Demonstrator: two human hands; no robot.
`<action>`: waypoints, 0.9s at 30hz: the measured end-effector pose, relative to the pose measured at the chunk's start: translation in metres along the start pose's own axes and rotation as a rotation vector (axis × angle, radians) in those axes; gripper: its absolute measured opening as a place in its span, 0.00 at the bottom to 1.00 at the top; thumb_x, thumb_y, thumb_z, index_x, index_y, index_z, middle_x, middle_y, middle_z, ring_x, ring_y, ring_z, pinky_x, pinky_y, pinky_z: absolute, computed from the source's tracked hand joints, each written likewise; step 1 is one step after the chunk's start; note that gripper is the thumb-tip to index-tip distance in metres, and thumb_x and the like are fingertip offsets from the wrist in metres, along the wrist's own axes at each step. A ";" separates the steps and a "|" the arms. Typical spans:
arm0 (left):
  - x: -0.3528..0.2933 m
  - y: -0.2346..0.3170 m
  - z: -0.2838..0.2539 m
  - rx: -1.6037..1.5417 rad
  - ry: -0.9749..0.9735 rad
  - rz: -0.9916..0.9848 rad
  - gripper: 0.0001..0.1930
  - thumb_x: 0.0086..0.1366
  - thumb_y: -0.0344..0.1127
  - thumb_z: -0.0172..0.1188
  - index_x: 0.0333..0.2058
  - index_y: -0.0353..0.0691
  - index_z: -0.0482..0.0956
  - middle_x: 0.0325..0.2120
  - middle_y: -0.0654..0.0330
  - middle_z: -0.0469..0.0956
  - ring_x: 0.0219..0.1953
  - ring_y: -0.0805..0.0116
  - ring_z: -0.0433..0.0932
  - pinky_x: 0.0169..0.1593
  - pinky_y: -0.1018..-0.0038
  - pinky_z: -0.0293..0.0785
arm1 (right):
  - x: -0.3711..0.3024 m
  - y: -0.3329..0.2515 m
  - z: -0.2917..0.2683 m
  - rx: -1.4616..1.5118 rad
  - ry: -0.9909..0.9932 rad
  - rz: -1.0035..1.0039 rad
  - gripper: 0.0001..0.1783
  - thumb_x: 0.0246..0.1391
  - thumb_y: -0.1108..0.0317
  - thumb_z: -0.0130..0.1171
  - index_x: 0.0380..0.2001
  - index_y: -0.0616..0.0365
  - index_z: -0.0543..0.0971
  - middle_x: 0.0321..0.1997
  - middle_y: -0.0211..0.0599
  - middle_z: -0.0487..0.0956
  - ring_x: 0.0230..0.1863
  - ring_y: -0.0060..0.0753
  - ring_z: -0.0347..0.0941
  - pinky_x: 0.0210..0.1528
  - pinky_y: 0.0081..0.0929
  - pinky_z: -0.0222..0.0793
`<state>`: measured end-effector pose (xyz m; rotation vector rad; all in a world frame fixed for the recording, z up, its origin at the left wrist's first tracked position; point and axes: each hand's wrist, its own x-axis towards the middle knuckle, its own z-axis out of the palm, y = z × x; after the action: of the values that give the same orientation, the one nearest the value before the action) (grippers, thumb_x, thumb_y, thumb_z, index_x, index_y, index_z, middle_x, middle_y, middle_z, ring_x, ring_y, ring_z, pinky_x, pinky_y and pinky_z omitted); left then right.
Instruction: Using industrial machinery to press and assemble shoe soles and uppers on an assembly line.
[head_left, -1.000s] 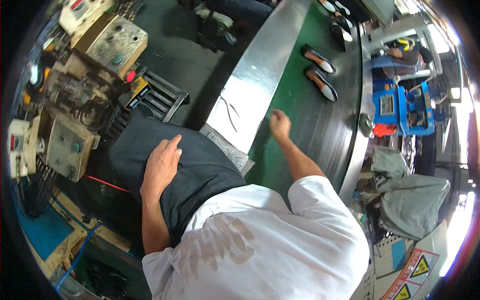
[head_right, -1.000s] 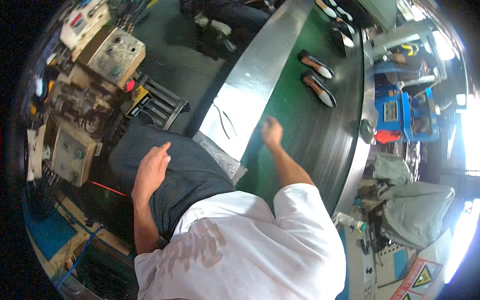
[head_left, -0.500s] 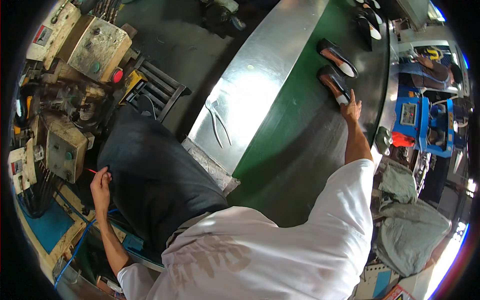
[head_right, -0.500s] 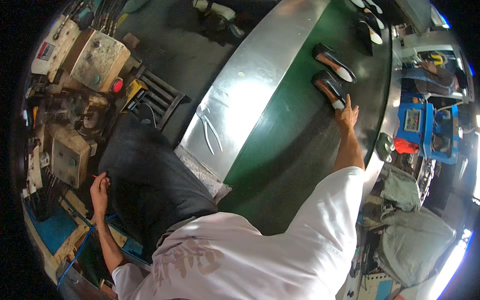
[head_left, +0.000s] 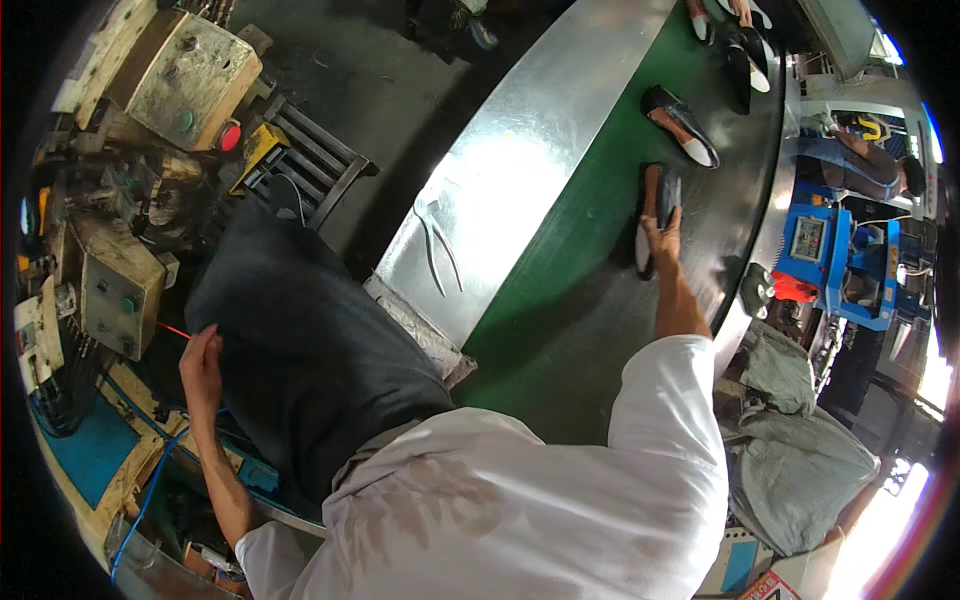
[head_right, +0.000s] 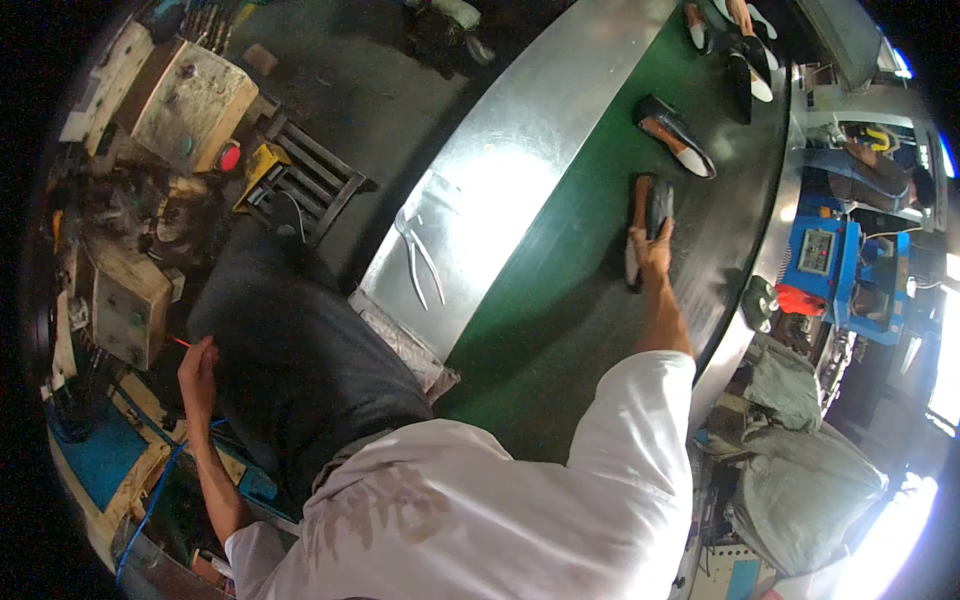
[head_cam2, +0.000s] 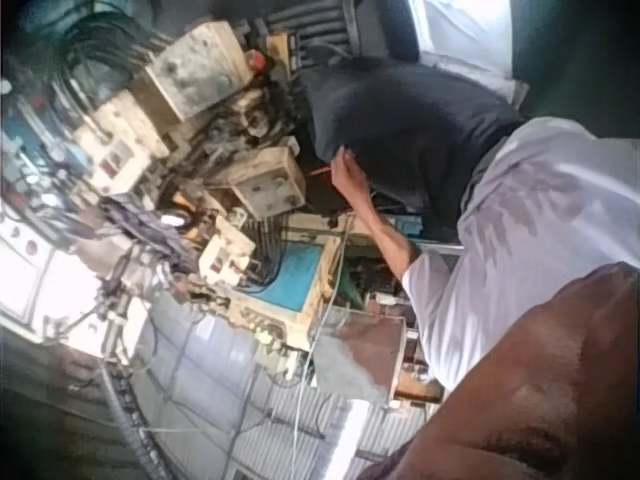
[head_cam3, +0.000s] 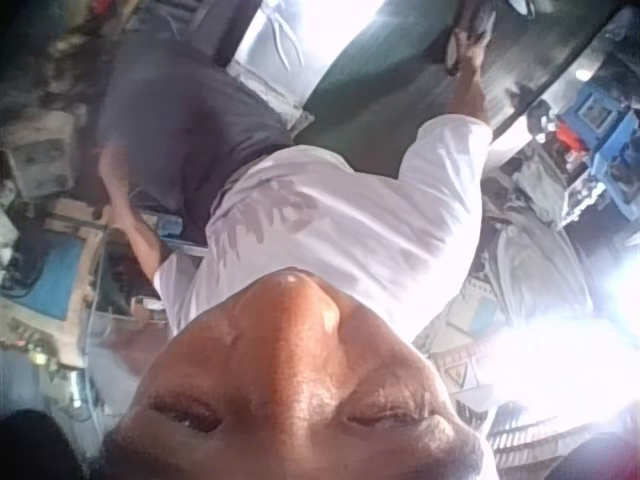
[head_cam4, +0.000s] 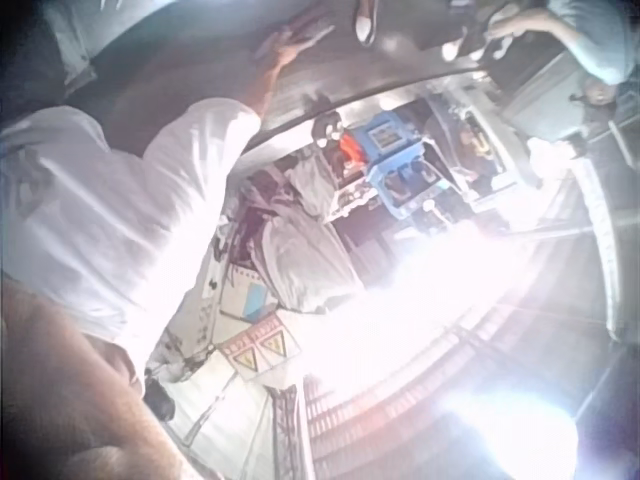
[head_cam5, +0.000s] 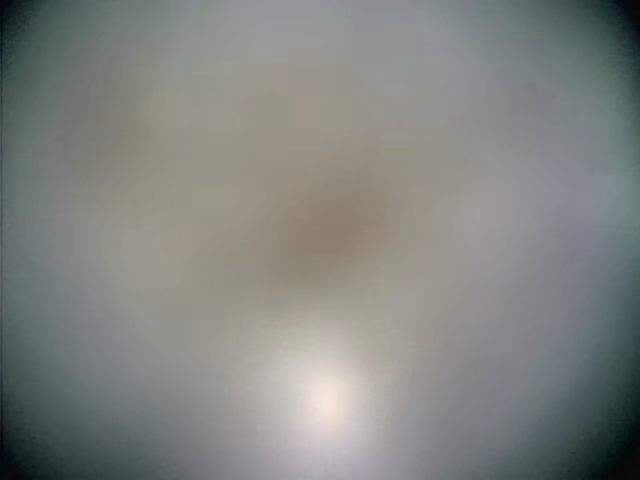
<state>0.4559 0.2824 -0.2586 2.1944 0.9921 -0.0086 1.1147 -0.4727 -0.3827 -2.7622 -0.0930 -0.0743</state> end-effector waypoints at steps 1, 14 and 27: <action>0.001 0.019 -0.006 0.027 -0.019 0.090 0.14 0.83 0.30 0.54 0.59 0.33 0.82 0.45 0.49 0.84 0.48 0.57 0.85 0.52 0.63 0.81 | -0.027 -0.015 0.019 0.481 -0.168 0.194 0.61 0.60 0.47 0.75 0.84 0.56 0.51 0.80 0.50 0.68 0.75 0.53 0.69 0.79 0.42 0.59; 0.062 0.189 0.033 -0.625 -0.141 0.485 0.24 0.79 0.28 0.60 0.71 0.38 0.75 0.67 0.51 0.76 0.60 0.59 0.84 0.59 0.67 0.84 | -0.285 -0.422 -0.024 0.977 -0.790 0.294 0.58 0.60 0.59 0.77 0.83 0.65 0.54 0.66 0.53 0.78 0.60 0.43 0.79 0.63 0.39 0.77; -0.049 0.063 -0.026 -0.433 0.701 0.142 0.12 0.79 0.30 0.58 0.54 0.31 0.83 0.45 0.45 0.85 0.45 0.49 0.87 0.48 0.63 0.82 | -0.432 -0.658 0.016 0.500 -1.059 -0.953 0.53 0.63 0.45 0.73 0.78 0.69 0.63 0.68 0.66 0.78 0.64 0.56 0.80 0.68 0.44 0.73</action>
<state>0.4558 0.2383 -0.1869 1.8673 1.0626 1.0029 0.6358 0.1197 -0.1842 -1.7531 -1.4225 0.9904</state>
